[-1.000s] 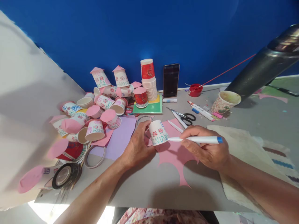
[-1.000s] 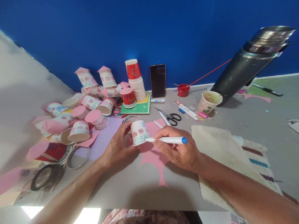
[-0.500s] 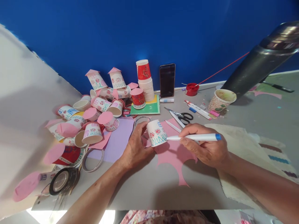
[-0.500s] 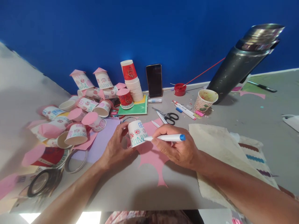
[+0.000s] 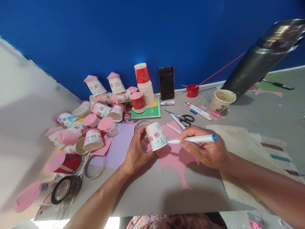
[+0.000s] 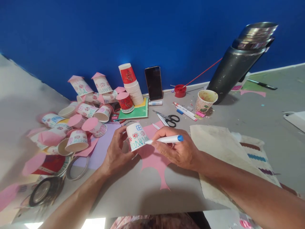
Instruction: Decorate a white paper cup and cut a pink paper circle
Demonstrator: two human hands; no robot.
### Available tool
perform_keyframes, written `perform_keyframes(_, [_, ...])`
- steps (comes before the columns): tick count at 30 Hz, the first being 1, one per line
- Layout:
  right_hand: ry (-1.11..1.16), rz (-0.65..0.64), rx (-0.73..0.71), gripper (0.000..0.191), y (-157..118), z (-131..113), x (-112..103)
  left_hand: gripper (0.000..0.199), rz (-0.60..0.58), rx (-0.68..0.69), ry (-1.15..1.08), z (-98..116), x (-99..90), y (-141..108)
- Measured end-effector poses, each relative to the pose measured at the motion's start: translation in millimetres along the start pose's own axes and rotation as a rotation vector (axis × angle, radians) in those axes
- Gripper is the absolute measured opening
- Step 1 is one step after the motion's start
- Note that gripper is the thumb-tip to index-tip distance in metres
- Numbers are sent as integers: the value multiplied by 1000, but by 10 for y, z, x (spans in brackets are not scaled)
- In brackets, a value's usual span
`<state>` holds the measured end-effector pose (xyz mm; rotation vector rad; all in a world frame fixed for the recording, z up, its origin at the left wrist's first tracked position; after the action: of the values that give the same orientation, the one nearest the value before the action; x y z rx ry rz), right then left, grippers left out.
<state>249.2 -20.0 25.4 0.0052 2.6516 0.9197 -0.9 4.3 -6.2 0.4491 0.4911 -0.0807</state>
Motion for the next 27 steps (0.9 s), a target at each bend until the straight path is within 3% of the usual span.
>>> perform_keyframes(12, [-5, 96, 28, 8, 16, -13, -34, 73, 67, 27, -61, -152, 9, -49])
perform_keyframes(19, [14, 48, 12, 8, 12, -6, -19, 71, 66, 30, -114, -125, 36, -40])
perform_keyframes(27, [61, 93, 61, 7, 32, -25, -24, 76, 61, 16, -162, -67, 22, -22])
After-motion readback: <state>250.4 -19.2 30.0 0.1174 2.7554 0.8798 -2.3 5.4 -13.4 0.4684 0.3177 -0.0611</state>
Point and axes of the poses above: each hand's wrist, its own y-axis towards the middle knuckle, its own x-axis out of the palm, z = x × y, the point moved 1 cm from there along y, towards the middle knuckle, and after that the axes turned 6 degrees about z, right-handed, at the moved point
